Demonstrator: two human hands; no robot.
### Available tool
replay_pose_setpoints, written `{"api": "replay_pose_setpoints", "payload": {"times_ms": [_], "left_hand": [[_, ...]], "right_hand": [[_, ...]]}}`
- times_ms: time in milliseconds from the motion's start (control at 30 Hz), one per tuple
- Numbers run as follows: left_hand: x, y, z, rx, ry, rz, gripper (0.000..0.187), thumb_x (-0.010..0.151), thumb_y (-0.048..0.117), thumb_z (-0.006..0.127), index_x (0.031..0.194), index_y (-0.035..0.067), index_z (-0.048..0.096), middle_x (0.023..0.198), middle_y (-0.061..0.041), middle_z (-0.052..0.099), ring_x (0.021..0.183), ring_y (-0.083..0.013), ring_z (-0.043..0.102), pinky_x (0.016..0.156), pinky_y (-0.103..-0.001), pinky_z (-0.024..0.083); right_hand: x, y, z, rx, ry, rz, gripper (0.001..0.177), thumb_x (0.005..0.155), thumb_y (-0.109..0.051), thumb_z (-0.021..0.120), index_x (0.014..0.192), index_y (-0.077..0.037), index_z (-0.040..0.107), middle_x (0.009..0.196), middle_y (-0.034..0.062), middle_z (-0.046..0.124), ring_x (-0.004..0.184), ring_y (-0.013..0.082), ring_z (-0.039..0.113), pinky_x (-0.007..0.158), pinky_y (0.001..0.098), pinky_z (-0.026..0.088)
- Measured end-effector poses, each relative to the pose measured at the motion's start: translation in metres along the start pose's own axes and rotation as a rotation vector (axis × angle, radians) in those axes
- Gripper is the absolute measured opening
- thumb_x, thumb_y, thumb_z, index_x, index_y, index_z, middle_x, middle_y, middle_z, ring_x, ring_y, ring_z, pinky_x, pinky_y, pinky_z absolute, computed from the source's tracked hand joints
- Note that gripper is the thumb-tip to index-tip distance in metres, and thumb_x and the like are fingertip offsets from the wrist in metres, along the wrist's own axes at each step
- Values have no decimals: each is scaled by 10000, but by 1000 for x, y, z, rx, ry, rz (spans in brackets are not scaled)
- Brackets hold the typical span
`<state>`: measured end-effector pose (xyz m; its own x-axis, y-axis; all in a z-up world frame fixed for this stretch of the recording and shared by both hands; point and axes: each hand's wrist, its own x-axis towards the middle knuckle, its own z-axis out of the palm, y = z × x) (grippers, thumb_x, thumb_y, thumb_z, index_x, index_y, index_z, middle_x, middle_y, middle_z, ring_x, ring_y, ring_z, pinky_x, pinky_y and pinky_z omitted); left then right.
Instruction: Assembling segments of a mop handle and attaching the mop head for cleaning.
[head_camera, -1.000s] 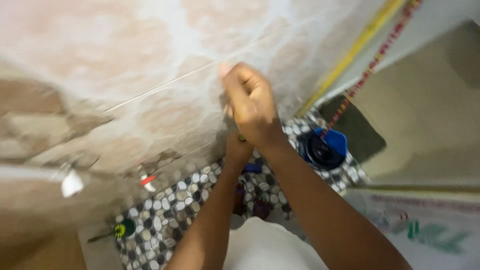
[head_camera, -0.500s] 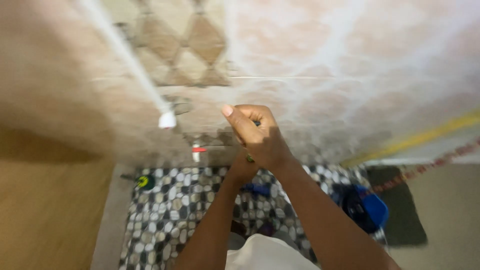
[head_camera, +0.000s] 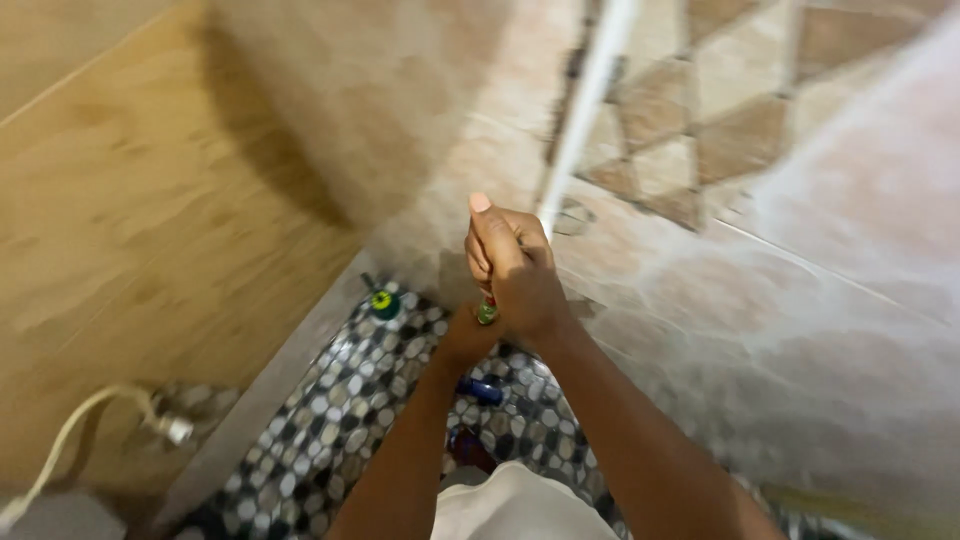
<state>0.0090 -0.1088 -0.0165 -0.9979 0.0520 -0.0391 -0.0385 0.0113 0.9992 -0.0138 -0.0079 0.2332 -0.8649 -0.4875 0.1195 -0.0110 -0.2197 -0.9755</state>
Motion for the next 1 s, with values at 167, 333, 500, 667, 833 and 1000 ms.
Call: {"api": "replay_pose_setpoints", "payload": {"times_ms": [167,333,500,667,833,1000], "left_hand": [[-18,-11,-45,-53,305,117,129,875,113,703,959,15,711,875,-55,727,815,-105,653,702,-320,533],[-32,-16,-91,138,605,111,175,843,122,733,978,11,726,915,-121,774,863,-167,731,734,-349,563],[-37,-8,-122,264,820,204,246,846,175,723,1038,23,700,970,-145,767,919,-236,741,761,-382,571],[-50,-13,-128,328,884,18,251,901,222,689,1080,47,711,1009,-152,765,959,-256,731,787,-396,567],[-55,-17,-105,293,921,-244,279,915,261,680,1096,54,728,1042,-169,775,988,-276,734,807,-410,562],[-56,-34,-66,42,1007,52,405,963,298,579,1248,19,651,1193,-229,718,1098,-360,708,873,-439,561]], "right_hand": [[24,35,46,-17,-184,32,477,1061,-333,501,638,-126,426,537,-41,385,443,78,311,419,284,265],[42,74,79,-7,-395,5,445,1054,-256,567,648,-116,449,567,-55,401,478,50,341,438,269,283],[60,136,105,-34,-467,26,280,996,-223,623,763,-86,550,654,-51,514,592,46,468,534,253,398],[68,172,108,-138,-499,-25,169,968,-192,600,840,-84,572,646,-53,537,567,52,487,512,258,424],[80,146,113,-83,-809,105,357,1008,-147,558,674,-107,439,595,-48,427,516,58,360,451,271,305],[69,138,115,-75,-936,327,336,943,-150,559,631,-137,434,570,-54,428,478,68,356,413,281,287]]}}
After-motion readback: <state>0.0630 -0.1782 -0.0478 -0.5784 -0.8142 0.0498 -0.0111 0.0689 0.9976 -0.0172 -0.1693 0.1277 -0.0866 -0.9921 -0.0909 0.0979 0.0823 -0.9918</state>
